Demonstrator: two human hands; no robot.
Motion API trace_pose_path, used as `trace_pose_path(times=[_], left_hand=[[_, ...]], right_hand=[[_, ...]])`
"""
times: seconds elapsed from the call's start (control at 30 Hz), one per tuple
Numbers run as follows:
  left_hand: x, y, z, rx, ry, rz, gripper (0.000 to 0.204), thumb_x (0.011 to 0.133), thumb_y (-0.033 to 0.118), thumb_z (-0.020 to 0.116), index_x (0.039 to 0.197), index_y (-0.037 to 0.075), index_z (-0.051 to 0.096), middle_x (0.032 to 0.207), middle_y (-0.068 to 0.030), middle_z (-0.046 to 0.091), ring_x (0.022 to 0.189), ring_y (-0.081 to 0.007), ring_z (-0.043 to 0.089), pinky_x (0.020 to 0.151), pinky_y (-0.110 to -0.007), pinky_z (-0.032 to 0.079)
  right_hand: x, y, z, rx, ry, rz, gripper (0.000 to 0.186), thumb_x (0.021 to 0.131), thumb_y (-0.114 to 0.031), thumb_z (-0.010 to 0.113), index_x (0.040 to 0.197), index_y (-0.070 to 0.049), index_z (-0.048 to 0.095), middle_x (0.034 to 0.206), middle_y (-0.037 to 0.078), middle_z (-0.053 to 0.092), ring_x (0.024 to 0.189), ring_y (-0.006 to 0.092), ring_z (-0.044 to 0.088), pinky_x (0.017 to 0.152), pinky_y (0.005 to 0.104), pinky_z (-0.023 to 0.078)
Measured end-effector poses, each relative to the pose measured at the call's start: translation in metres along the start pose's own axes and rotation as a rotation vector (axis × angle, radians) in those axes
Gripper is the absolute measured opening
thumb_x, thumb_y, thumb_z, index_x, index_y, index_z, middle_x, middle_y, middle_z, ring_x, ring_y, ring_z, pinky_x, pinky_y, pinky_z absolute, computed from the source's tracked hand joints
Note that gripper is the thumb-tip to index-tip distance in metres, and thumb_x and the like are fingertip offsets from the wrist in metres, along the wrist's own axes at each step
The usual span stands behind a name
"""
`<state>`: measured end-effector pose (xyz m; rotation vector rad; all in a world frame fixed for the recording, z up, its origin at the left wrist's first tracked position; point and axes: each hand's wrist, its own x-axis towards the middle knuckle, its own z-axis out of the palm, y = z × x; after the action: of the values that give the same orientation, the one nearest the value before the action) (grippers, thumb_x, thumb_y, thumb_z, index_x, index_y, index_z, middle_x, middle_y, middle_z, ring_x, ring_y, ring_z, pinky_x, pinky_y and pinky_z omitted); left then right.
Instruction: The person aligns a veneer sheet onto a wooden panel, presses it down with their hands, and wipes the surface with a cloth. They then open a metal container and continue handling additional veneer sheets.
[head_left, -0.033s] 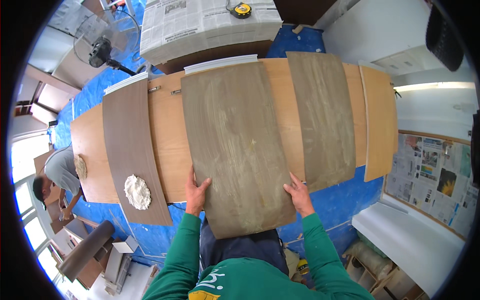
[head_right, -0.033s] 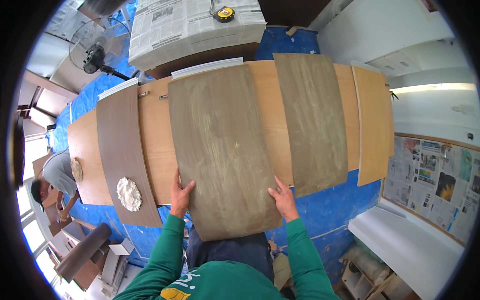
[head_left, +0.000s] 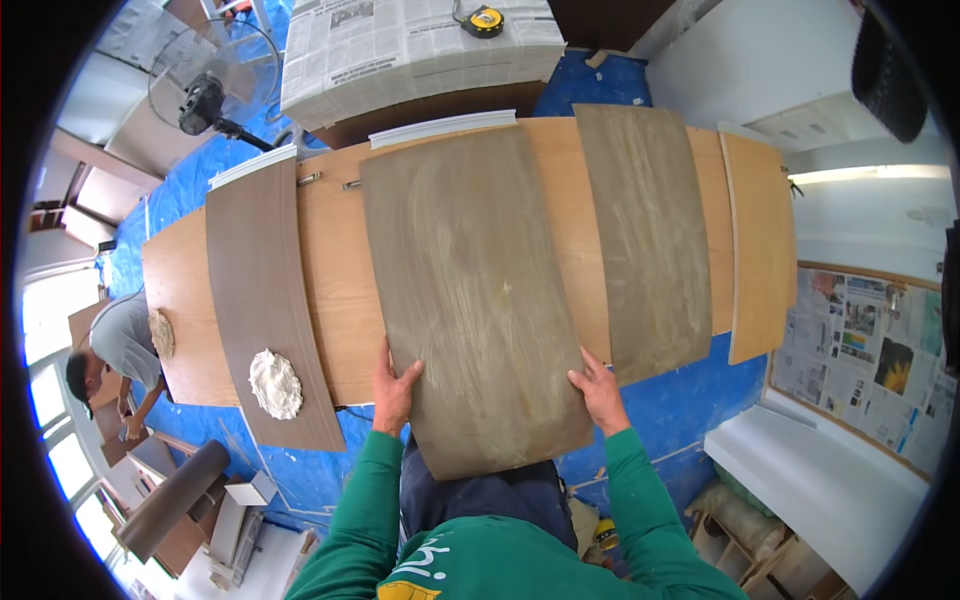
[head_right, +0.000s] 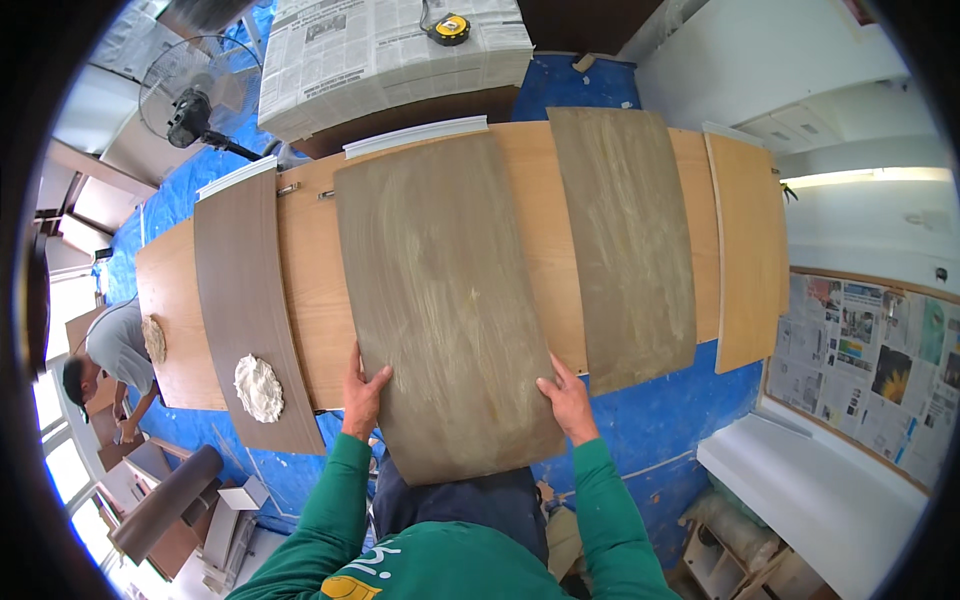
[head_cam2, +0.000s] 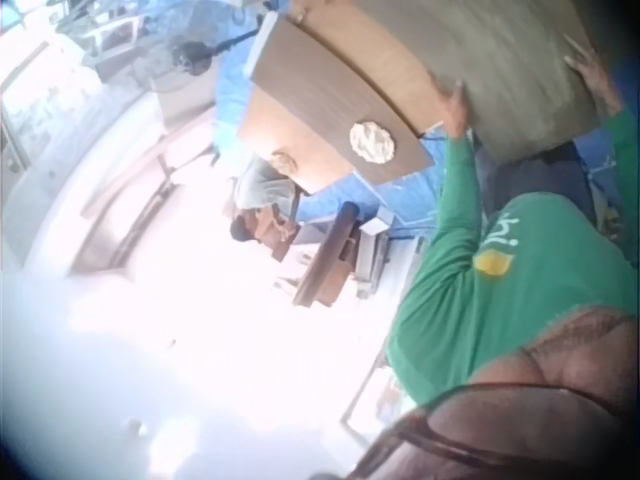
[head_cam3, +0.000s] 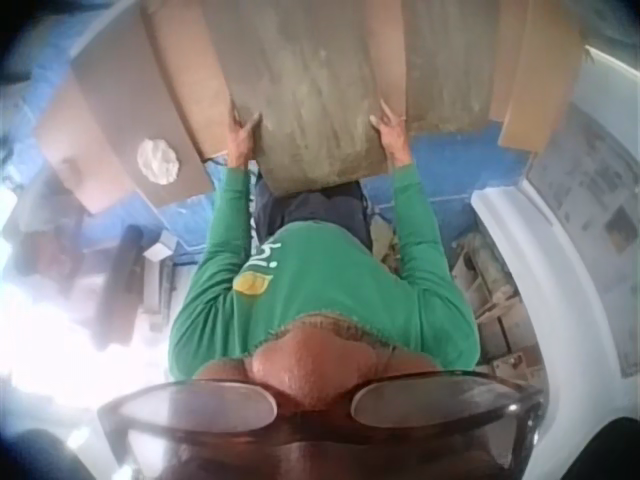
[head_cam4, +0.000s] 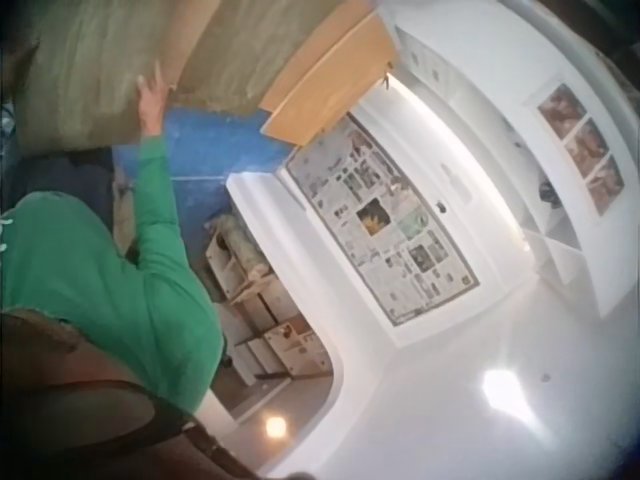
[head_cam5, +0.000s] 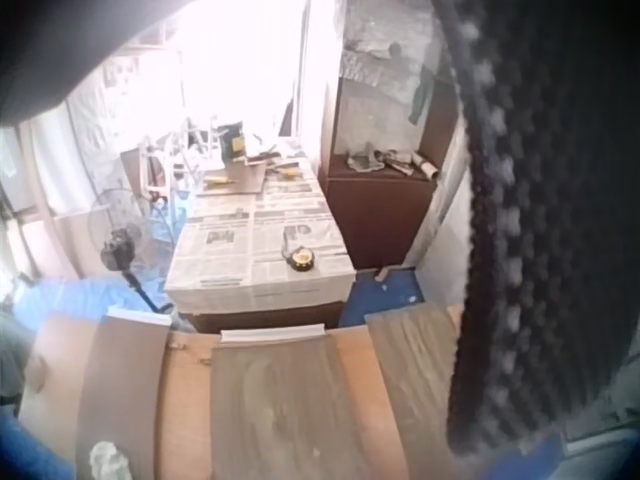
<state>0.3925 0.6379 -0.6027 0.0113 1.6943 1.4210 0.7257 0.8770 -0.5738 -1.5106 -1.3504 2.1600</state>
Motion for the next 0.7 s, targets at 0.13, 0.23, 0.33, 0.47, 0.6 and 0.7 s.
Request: trace_pose_path(times=[0.13, 0.23, 0.33, 0.47, 0.6, 0.7], left_hand=[[-0.016, 0.001, 0.004, -0.038, 0.01, -0.011, 0.094, 0.096, -0.009, 0.07, 0.175, 0.001, 0.021, 0.168, -0.0177, 0.048, 0.144, -0.0274, 0.058, 0.12, -0.04, 0.05], [0.002, 0.025, 0.0, -0.06, -0.01, -0.009, 0.096, 0.096, -0.009, 0.071, 0.177, 0.006, 0.021, 0.167, -0.0176, 0.05, 0.141, -0.0273, 0.061, 0.116, -0.039, 0.054], [0.004, 0.022, 0.0, -0.064, -0.013, 0.016, 0.096, 0.097, -0.008, 0.071, 0.177, 0.005, 0.021, 0.165, -0.0185, 0.052, 0.139, -0.0277, 0.063, 0.115, -0.039, 0.055], [0.006, 0.025, 0.007, -0.071, -0.025, 0.002, 0.096, 0.097, -0.007, 0.072, 0.177, 0.005, 0.02, 0.162, -0.0197, 0.055, 0.138, -0.0283, 0.063, 0.114, -0.039, 0.055], [0.011, 0.02, 0.003, -0.067, -0.016, -0.009, 0.097, 0.097, -0.007, 0.073, 0.177, 0.008, 0.021, 0.161, -0.0202, 0.056, 0.138, -0.0288, 0.063, 0.115, -0.039, 0.055], [0.011, 0.019, -0.001, -0.06, -0.023, -0.043, 0.098, 0.096, -0.007, 0.073, 0.178, 0.008, 0.021, 0.162, -0.02, 0.055, 0.139, -0.0291, 0.063, 0.116, -0.04, 0.054]], right_hand=[[-0.01, 0.012, -0.001, 0.01, 0.035, 0.059, 0.072, 0.104, -0.002, 0.069, 0.168, 0.008, 0.039, 0.165, 0.019, 0.054, 0.148, 0.0249, 0.055, 0.123, 0.0368, 0.043], [-0.002, 0.009, 0.008, -0.006, 0.067, 0.043, 0.07, 0.103, 0.0, 0.07, 0.166, 0.009, 0.041, 0.164, 0.021, 0.055, 0.147, 0.0255, 0.056, 0.122, 0.0359, 0.044], [-0.001, 0.017, 0.012, 0.023, 0.073, -0.029, 0.07, 0.103, -0.002, 0.071, 0.166, 0.009, 0.041, 0.163, 0.021, 0.055, 0.147, 0.0254, 0.056, 0.122, 0.0359, 0.044], [0.0, 0.013, 0.004, 0.034, 0.076, -0.002, 0.069, 0.104, -0.003, 0.07, 0.165, 0.009, 0.042, 0.163, 0.021, 0.056, 0.148, 0.0251, 0.055, 0.122, 0.0358, 0.043], [0.007, 0.006, 0.007, -0.013, 0.059, -0.008, 0.067, 0.103, -0.001, 0.068, 0.165, 0.01, 0.042, 0.163, 0.021, 0.056, 0.148, 0.0248, 0.055, 0.122, 0.0359, 0.043], [0.001, 0.004, 0.011, 0.041, 0.023, 0.02, 0.068, 0.103, 0.0, 0.067, 0.166, 0.01, 0.041, 0.164, 0.02, 0.055, 0.149, 0.0247, 0.055, 0.123, 0.0362, 0.043]])
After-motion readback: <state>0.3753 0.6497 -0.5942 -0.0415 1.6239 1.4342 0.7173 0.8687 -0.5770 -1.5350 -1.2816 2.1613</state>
